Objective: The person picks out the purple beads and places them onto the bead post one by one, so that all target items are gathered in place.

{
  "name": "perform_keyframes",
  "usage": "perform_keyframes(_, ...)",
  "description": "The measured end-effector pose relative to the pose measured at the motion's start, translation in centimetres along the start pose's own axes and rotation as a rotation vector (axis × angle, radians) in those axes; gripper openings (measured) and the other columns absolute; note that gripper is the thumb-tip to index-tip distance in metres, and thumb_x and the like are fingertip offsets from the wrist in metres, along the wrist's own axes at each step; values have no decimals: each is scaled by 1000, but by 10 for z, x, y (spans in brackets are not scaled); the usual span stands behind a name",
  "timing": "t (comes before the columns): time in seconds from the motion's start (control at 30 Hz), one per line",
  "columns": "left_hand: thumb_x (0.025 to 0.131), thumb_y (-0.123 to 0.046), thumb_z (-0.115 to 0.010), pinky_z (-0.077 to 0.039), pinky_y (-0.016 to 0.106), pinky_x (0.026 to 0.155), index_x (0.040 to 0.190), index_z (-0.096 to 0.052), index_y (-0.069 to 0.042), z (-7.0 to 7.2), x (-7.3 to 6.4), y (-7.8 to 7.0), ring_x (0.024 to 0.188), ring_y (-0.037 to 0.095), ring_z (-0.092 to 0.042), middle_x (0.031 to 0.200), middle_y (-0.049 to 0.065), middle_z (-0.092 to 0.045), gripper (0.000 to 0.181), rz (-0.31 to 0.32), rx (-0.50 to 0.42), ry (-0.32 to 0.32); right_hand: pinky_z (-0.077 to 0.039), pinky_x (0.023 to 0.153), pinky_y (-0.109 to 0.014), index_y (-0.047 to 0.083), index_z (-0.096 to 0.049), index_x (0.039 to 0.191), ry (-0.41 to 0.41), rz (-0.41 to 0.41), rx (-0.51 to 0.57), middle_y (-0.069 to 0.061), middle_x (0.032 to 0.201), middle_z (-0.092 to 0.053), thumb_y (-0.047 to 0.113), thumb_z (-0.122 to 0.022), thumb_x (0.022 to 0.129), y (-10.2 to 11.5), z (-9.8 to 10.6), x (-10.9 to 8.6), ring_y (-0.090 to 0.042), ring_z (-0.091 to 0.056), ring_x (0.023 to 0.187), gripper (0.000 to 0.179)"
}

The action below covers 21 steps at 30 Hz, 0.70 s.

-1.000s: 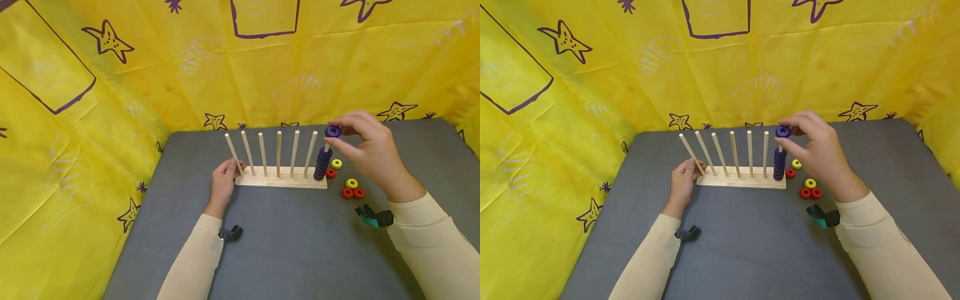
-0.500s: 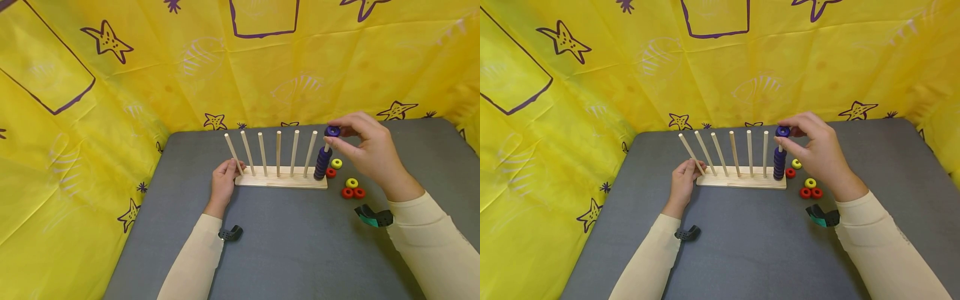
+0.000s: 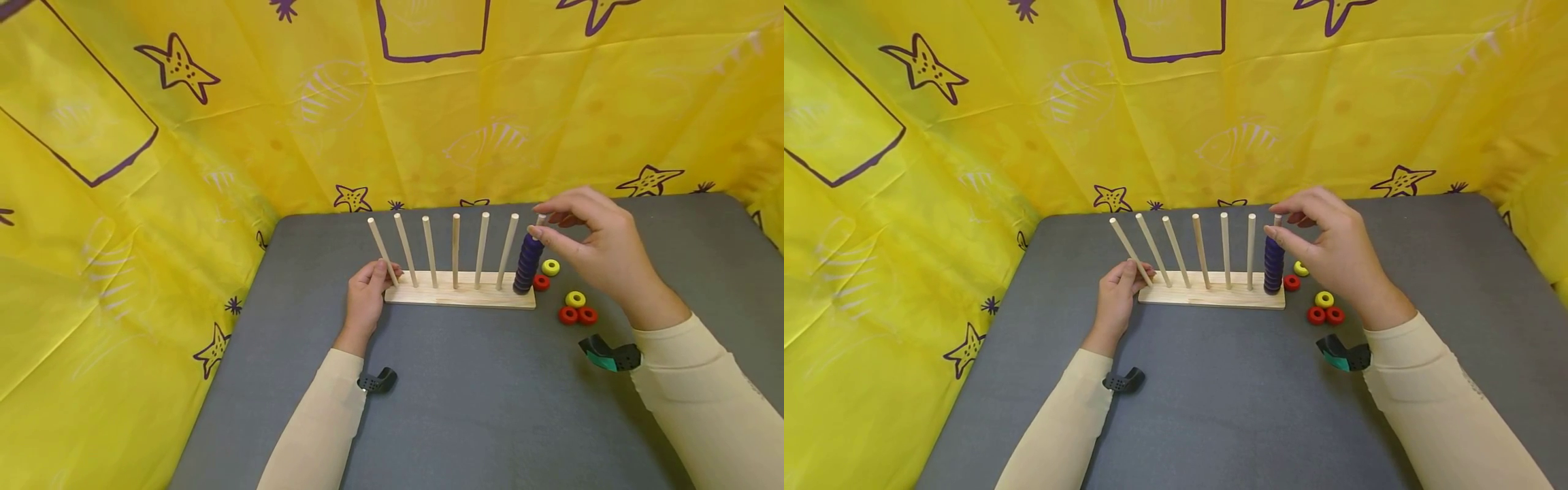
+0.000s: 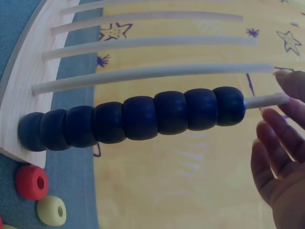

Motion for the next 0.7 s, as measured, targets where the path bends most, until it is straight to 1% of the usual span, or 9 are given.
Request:
perform_keyframes(0.27, 117, -22, -56, -61, 37, 91, 110, -74, 14, 3, 2, 4, 102, 33, -74, 103, 16, -76, 42, 11, 52, -3, -48, 89, -16, -3, -77, 114, 34, -32, -4, -6, 107, -70, -15, -87, 85, -4, -4, -2, -12, -60, 95, 33)
perform_keyframes(0.47, 117, -25, -56, -60, 38, 90, 110, -75, 14, 5, 3, 3, 101, 32, -74, 104, 25, -75, 43, 3, 62, 4, -48, 89, -15, -3, -77, 113, 38, -54, -18, -7, 107, -70, -13, -86, 86, -9, -3, -5, -8, -60, 95, 30)
perform_keyframes(0.57, 117, -25, -56, -60, 40, 90, 110, -75, 14, 6, 2, 3, 102, 36, -74, 105, 28, -74, 44, 2, 67, 4, -47, 89, -14, -2, -78, 114, 49, -65, -25, -6, 107, -71, -11, -85, 89, -13, -2, -7, -4, -60, 95, 28)
perform_keyframes(0.63, 117, -25, -57, -60, 40, 91, 110, -75, 14, 6, 2, 1, 102, 39, -74, 105, 29, -74, 44, 1, 76, 8, -46, 89, -13, 0, -78, 117, 69, -84, -38, -6, 108, -71, -7, -84, 92, -18, -2, -11, -5, -60, 95, 27)
perform_keyframes(0.7, 116, -25, -58, -61, 40, 90, 110, -75, 13, 7, 2, 0, 103, 39, -74, 106, 27, -75, 42, 0, 99, 19, -45, 90, -13, 1, -77, 121, 112, -108, -62, -6, 112, -72, -3, -83, 95, -24, -4, -15, -10, -61, 97, 27)
Point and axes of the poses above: each hand's wrist, its own x-axis towards the middle knuckle, its own z-axis out of the back of the hand, y = z × x, the point moved 10 cm from there along x, towards the middle knuckle
